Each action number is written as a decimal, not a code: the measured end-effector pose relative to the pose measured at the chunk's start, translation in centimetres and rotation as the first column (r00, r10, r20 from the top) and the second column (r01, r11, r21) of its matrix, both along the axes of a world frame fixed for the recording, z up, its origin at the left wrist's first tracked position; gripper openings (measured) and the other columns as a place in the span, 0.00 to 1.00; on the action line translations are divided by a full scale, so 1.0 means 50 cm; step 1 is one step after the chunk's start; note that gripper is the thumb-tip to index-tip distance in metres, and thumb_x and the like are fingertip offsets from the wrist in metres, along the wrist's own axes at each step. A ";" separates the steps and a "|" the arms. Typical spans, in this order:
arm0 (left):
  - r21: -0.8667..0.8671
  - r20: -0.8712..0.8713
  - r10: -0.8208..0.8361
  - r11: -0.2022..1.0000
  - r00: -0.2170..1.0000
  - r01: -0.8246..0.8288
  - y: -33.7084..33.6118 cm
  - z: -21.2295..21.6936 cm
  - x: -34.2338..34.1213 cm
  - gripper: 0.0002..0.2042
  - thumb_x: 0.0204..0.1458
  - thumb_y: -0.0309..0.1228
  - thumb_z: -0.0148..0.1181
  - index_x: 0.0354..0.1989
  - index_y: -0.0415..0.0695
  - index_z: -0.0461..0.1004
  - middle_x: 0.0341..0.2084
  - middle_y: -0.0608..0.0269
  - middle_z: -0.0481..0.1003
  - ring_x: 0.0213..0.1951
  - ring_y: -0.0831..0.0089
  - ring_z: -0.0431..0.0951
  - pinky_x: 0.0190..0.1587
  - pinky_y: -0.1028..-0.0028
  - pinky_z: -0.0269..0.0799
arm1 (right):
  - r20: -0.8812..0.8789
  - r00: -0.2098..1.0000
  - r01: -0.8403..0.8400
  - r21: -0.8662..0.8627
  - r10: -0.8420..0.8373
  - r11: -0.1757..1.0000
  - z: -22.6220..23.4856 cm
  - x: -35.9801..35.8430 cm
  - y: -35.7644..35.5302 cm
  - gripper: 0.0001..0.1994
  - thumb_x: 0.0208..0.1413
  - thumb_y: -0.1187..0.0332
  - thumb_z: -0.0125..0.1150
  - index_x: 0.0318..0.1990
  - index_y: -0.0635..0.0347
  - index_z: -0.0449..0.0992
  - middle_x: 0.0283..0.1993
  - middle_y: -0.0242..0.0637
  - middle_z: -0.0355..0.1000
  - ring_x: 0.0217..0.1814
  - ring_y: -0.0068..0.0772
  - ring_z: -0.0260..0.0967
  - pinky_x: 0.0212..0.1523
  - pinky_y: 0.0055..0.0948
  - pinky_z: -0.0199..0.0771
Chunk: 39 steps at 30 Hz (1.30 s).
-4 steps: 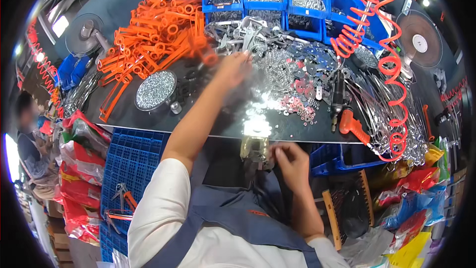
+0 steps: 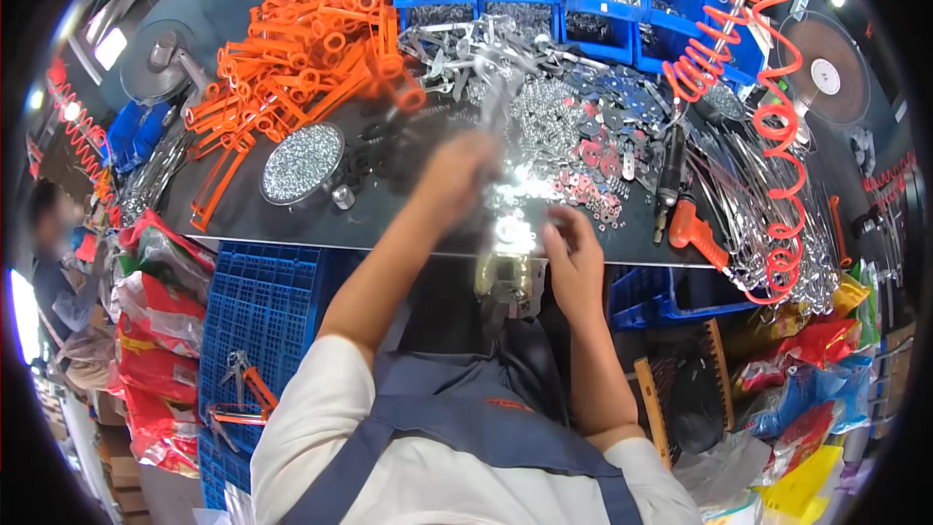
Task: The recorder is assembling multiple orange caulking guns by attaching metal rods, springs, and nozzles using hand tools.
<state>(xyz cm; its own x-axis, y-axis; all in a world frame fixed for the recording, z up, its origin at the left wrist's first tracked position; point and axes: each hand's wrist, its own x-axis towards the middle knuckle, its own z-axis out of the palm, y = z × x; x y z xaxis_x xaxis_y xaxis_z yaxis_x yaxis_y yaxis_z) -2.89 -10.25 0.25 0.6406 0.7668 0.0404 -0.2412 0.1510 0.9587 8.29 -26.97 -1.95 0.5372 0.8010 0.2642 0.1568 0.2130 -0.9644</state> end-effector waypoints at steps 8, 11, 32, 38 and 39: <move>0.734 -0.311 0.359 0.678 0.880 -0.017 -0.192 -0.067 -0.169 0.14 0.49 0.29 0.59 0.43 0.36 0.72 0.35 0.52 0.74 0.40 0.63 0.74 0.43 0.68 0.68 | 0.370 0.928 -0.048 0.016 0.038 0.999 -0.011 -0.071 -0.017 0.11 0.54 0.69 0.57 0.25 0.68 0.71 0.25 0.50 0.68 0.28 0.47 0.67 0.31 0.37 0.66; 0.975 -0.091 0.624 0.216 0.776 -0.059 -0.191 -0.068 -0.191 0.20 0.40 0.26 0.62 0.45 0.37 0.71 0.40 0.52 0.73 0.45 0.53 0.71 0.48 0.61 0.66 | 0.238 0.930 -0.235 -0.202 0.280 0.951 0.004 -0.081 -0.037 0.10 0.54 0.70 0.55 0.26 0.69 0.71 0.24 0.50 0.67 0.28 0.49 0.66 0.31 0.38 0.66; 0.057 -0.075 0.051 0.997 0.996 -0.047 -0.205 -0.095 -0.274 0.34 0.49 0.26 0.55 0.65 0.36 0.47 0.49 0.55 0.65 0.38 0.72 0.70 0.44 0.73 0.68 | 0.745 0.660 0.089 -0.204 0.096 0.975 -0.084 0.073 0.275 0.08 0.45 0.71 0.62 0.33 0.63 0.75 0.30 0.43 0.74 0.31 0.36 0.73 0.33 0.29 0.71; -0.065 0.132 0.121 0.991 0.984 -0.113 -0.202 -0.111 -0.282 0.35 0.43 0.22 0.62 0.63 0.42 0.54 0.56 0.57 0.61 0.46 0.70 0.69 0.50 0.72 0.66 | 0.847 0.530 0.118 -0.097 0.020 0.988 -0.110 0.085 0.315 0.09 0.42 0.70 0.64 0.32 0.64 0.75 0.29 0.43 0.74 0.27 0.36 0.71 0.31 0.32 0.70; -0.064 0.134 0.126 0.991 0.983 -0.119 -0.201 -0.108 -0.284 0.35 0.43 0.22 0.62 0.63 0.42 0.54 0.56 0.57 0.61 0.46 0.70 0.69 0.50 0.72 0.66 | 0.788 0.615 0.105 -0.054 -0.022 0.993 -0.110 0.095 0.312 0.08 0.43 0.71 0.63 0.32 0.64 0.75 0.28 0.42 0.74 0.25 0.33 0.71 0.29 0.31 0.70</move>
<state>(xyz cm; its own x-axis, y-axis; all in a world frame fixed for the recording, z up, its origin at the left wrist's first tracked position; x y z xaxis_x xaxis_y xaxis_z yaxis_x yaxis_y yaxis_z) -17.08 -20.29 -5.17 0.5330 0.8426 0.0764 -0.3899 0.1645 0.9060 13.03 -11.36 -7.45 0.2079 0.8144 0.5418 0.8724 0.0962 -0.4793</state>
